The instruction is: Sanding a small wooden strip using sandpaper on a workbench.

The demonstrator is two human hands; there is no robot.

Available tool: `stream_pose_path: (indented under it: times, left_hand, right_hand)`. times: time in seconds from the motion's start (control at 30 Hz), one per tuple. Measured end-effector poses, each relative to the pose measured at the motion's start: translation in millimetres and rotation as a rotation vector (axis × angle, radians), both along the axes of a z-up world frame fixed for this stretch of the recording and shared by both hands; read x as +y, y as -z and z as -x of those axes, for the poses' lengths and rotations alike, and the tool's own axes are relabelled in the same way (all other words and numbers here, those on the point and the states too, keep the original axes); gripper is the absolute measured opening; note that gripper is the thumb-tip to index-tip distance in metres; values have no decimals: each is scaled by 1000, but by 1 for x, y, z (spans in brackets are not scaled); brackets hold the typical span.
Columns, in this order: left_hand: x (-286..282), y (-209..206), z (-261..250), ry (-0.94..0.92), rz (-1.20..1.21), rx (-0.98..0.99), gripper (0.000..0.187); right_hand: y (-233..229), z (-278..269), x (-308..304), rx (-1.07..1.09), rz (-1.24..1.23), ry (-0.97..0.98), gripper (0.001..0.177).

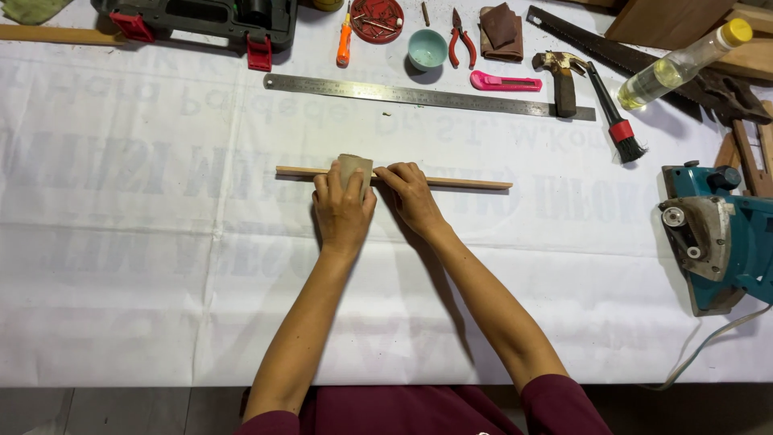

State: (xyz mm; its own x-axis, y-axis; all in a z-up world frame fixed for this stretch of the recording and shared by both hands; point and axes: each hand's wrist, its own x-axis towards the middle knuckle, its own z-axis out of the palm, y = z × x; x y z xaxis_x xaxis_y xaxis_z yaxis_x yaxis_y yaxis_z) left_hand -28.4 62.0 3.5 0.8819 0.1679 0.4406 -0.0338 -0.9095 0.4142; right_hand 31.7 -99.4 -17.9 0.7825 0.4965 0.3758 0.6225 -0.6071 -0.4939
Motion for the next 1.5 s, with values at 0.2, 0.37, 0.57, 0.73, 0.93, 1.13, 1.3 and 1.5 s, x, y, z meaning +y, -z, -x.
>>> stream_pose_path:
  times: [0.2,0.37,0.57,0.73,0.93,1.13,1.3,1.5]
  left_hand:
    - [6,-5,4,-35,23,-10,33]
    - [-14,0,0,-58,-13,10,35]
    - [-39,-2,-5,30,14,19,35]
    - [-19,-7,-1,-39,-13,89,32]
    - [-61,-1,-7,-25,-54,5,35]
    - [-49,0,-8,32,-44,32,34]
    - [-60,1,-12,-40,-40,17,32]
    - [-84,-6,-12,70,-4,0,33]
  right_hand:
    - [-4,-1,-35,-54,51,28,34]
    - [8,-3,-47,-59,53,39,34]
    - [-4,-2,-53,-30,12,19,33]
    - [-2,-3,-67,-49,53,16,31]
    - [2,-6,-69,-88,6,16,34]
    - [1,-8,-87,-86,16,7,36]
    - [6,-6,-89,-72,25,33,33]
    - [-8,-3,-95,-42,-6,1,37]
